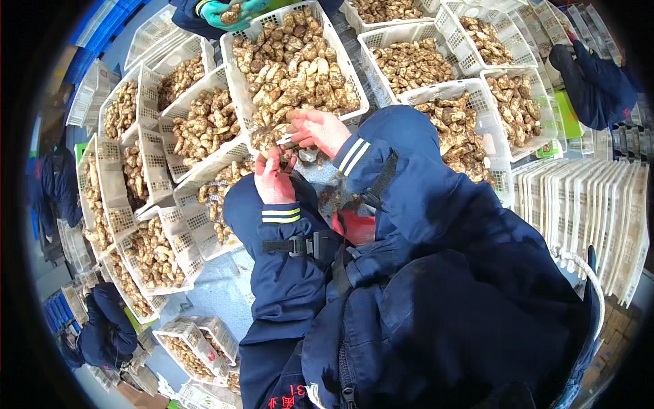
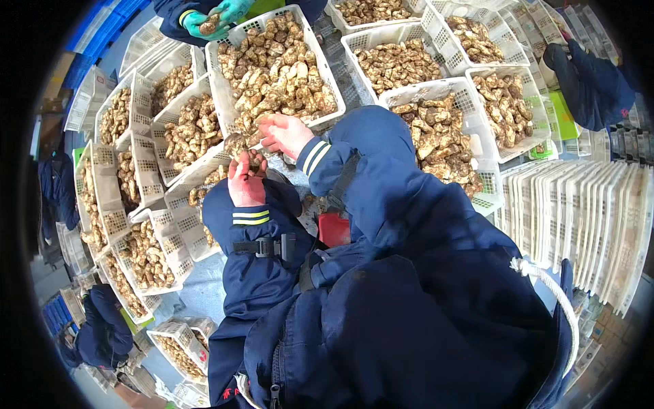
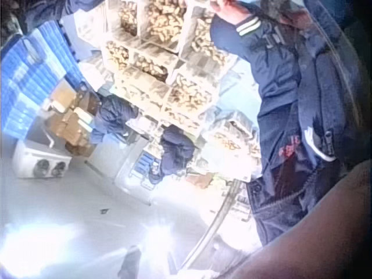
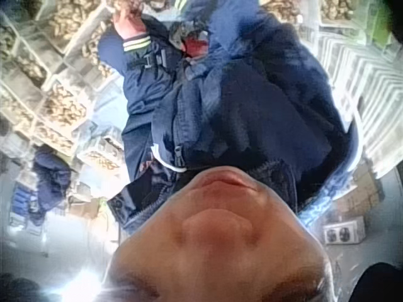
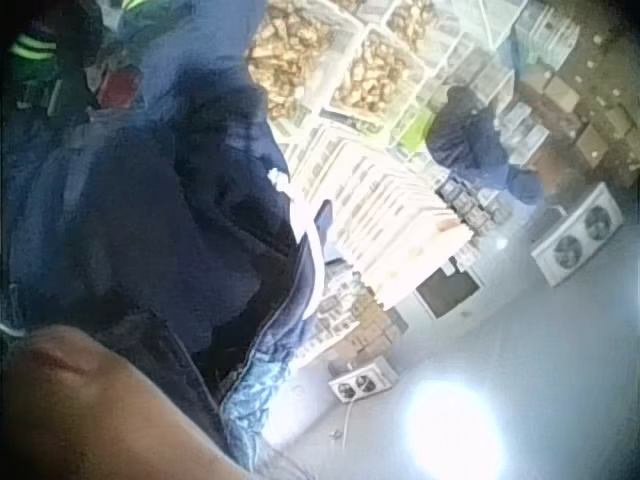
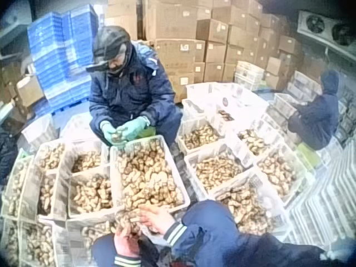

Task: The person sorts ginger roots into plastic baskets. They pick up individual roots from a large pile, remove debris by hand, and place the cleaned items into specific baskets.

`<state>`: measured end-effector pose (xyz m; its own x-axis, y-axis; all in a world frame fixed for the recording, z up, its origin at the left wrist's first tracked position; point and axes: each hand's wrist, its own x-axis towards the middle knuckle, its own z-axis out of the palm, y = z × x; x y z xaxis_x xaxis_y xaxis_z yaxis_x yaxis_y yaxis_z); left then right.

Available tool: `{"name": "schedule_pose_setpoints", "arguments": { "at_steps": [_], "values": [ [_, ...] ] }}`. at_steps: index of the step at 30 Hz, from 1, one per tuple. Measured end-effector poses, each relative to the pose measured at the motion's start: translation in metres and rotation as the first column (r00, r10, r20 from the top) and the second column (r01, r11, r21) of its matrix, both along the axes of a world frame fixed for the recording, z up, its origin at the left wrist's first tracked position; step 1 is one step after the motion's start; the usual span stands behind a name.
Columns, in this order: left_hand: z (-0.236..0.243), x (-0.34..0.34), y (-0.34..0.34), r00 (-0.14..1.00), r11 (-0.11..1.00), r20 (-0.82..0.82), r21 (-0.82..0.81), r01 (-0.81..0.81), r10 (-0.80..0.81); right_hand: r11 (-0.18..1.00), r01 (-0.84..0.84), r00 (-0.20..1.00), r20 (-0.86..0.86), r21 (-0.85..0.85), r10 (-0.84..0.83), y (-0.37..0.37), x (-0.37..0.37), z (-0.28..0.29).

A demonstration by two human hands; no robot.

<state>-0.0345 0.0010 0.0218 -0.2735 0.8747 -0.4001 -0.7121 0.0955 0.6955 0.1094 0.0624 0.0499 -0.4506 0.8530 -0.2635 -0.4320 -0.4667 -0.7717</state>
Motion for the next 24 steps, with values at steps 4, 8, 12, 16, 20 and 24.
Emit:
{"name": "schedule_pose_setpoints", "arguments": {
  "at_steps": [4,8,12,16,20,24],
  "values": [
    [-0.004,0.024,0.010,0.948,0.997,-0.314,0.035,0.073,-0.059,0.996,0.001,1.000,0.022,0.086,-0.003,-0.002,-0.003,-0.001],
    [0.003,0.035,0.005,0.892,0.917,-0.353,0.173,0.359,-0.283,0.996,0.038,0.998,0.049,-0.079,-0.034,0.003,0.013,-0.010],
    [0.016,0.031,0.004,0.985,0.988,-0.123,0.077,0.134,-0.124,0.993,-0.012,0.943,-0.332,-0.113,-0.026,0.006,0.016,-0.015],
    [0.002,0.018,-0.003,0.995,1.000,-0.098,0.012,-0.002,0.003,0.984,-0.052,0.880,-0.473,-0.170,-0.035,0.002,0.006,0.004],
    [0.001,0.023,0.000,0.994,0.996,-0.068,-0.020,0.083,-0.084,0.991,0.028,0.923,-0.378,-0.131,-0.076,0.004,0.013,0.010],
    [-0.004,0.024,0.001,0.999,0.999,-0.016,0.000,0.051,-0.051,0.931,0.142,0.626,-0.699,-0.336,-0.347,0.010,0.057,0.062]
  ]
}}
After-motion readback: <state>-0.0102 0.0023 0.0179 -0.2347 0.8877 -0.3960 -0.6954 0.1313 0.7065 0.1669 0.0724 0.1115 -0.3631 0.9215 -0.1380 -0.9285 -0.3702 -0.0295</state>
